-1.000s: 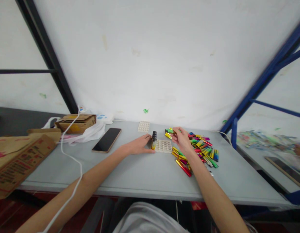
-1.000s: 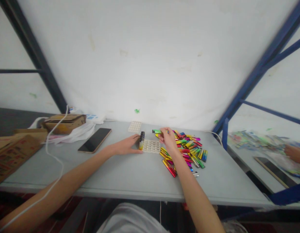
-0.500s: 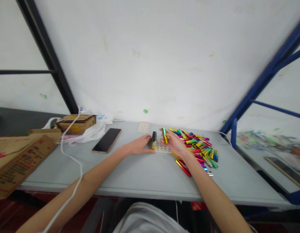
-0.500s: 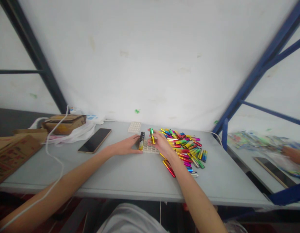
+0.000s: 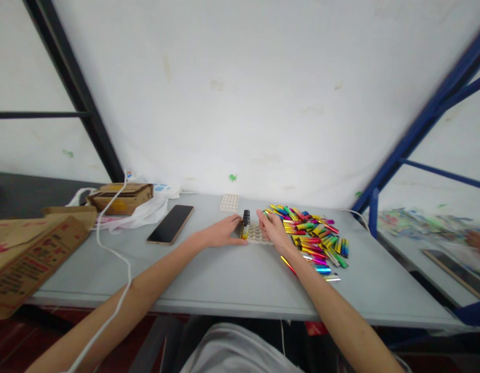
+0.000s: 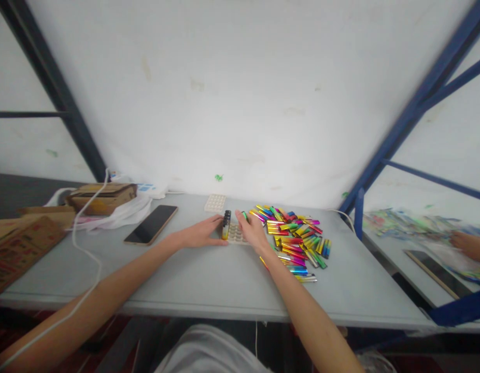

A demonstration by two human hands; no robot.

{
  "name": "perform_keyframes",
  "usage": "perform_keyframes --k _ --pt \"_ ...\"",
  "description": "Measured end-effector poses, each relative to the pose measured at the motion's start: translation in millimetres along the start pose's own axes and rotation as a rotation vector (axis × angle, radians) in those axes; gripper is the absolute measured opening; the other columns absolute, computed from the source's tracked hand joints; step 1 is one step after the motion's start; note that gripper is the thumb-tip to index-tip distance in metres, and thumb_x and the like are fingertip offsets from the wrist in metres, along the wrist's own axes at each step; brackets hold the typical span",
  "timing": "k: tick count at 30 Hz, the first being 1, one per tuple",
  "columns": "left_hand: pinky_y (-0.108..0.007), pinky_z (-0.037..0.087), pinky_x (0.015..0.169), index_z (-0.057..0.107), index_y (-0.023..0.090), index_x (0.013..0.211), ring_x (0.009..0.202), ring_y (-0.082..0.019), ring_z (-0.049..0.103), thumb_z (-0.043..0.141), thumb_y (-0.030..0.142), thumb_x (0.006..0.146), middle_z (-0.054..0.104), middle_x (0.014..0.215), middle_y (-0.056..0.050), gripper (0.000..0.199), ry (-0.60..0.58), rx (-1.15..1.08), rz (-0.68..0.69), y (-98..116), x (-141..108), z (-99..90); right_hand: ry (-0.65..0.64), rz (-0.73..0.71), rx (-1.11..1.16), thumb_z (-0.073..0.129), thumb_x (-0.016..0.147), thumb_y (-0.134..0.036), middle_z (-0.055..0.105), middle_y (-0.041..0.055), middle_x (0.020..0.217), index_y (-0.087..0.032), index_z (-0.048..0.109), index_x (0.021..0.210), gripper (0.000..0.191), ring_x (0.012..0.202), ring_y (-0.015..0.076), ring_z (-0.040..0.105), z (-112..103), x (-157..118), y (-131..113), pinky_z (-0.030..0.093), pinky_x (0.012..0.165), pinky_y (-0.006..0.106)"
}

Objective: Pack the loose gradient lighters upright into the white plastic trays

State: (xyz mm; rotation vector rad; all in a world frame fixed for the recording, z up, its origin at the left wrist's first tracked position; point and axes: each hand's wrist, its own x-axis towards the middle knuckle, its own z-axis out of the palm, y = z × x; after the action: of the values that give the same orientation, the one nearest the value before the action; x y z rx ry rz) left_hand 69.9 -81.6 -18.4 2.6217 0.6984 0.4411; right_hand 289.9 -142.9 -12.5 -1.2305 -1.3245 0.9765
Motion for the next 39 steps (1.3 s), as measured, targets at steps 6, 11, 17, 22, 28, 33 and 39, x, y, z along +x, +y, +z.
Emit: perform_keyframes --k 6,11,17,22,28,33,39 --pt "-0.044 0.043 0.117 0.054 0.015 0.14 0.133 -0.035 0.056 0.071 0.063 0.094 0.057 0.144 -0.018 0.069 -0.003 -0.004 0.0 -0.8 0.3 0.3 0.119 -0.045 -0.127 0.055 0.087 -0.057 0.033 -0.0059 0.051 -0.027 0.039 0.059 0.044 0.051 0.0134 0.035 -1.9 4.1 7.1 0.027 0.047 0.026" --pt "-0.043 0.042 0.117 0.053 0.015 0.14 0.133 -0.034 0.056 0.07 0.064 0.094 0.057 0.144 -0.017 0.069 -0.007 0.008 -0.003 -1.7 0.7 0.9 0.137 -0.058 -0.134 0.056 0.088 -0.052 0.038 -0.005 0.052 -0.027 0.042 0.061 0.039 0.053 0.0145 0.038 -1.5 3.7 7.6 0.028 0.048 0.026" --pt "-0.043 0.043 0.117 0.053 0.013 0.14 0.134 -0.035 0.056 0.07 0.064 0.094 0.057 0.145 -0.019 0.071 -0.01 0.006 -0.005 -3.1 1.7 1.4 0.02 -0.115 -0.065 0.056 0.094 -0.066 0.05 -0.0037 0.064 -0.026 0.055 0.08 0.043 0.053 0.0151 0.046 -3.0 2.8 3.8 0.037 0.049 0.027" --pt "-0.043 0.04 0.121 0.057 0.015 0.14 0.138 -0.034 0.054 0.07 0.062 0.094 0.056 0.149 -0.018 0.067 -0.017 -0.003 0.009 -7.7 1.6 -0.3 0.015 -0.263 -0.201 0.048 0.099 -0.066 0.063 0.0051 0.094 -0.025 0.06 0.095 0.043 0.08 0.0208 0.062 -8.8 4.8 0.1 0.049 0.063 0.03" --pt "-0.043 0.042 0.12 0.064 0.016 0.137 0.136 -0.035 0.057 0.077 0.059 0.088 0.06 0.146 -0.018 0.067 -0.02 -0.014 0.017 -10.1 0.7 -5.0 0.07 -0.377 -0.644 0.045 0.105 -0.055 0.054 0.0001 0.067 -0.026 0.042 0.072 0.044 0.068 0.0205 0.052 -18.6 5.5 -1.6 0.041 0.071 0.032" --pt "-0.045 0.043 0.12 0.066 0.017 0.137 0.135 -0.036 0.058 0.079 0.059 0.087 0.061 0.148 -0.016 0.066 -0.015 -0.018 0.029 -8.6 0.0 -6.1 -0.007 -0.398 -0.728 0.051 0.106 -0.047 0.066 0.0033 0.076 -0.025 0.049 0.078 0.035 0.073 0.0217 0.059 -19.4 9.2 4.5 0.041 0.07 0.032" --pt "-0.046 0.043 0.12 0.064 0.016 0.139 0.136 -0.036 0.057 0.078 0.056 0.088 0.06 0.148 -0.017 0.066 -0.018 -0.027 0.038 -5.1 -1.1 -7.3 -0.128 -0.48 -0.87 0.056 0.105 -0.029 0.069 0.0073 0.088 -0.022 0.06 0.089 0.018 0.082 0.0233 0.061 -21.7 16.6 14.7 0.045 0.077 0.033"
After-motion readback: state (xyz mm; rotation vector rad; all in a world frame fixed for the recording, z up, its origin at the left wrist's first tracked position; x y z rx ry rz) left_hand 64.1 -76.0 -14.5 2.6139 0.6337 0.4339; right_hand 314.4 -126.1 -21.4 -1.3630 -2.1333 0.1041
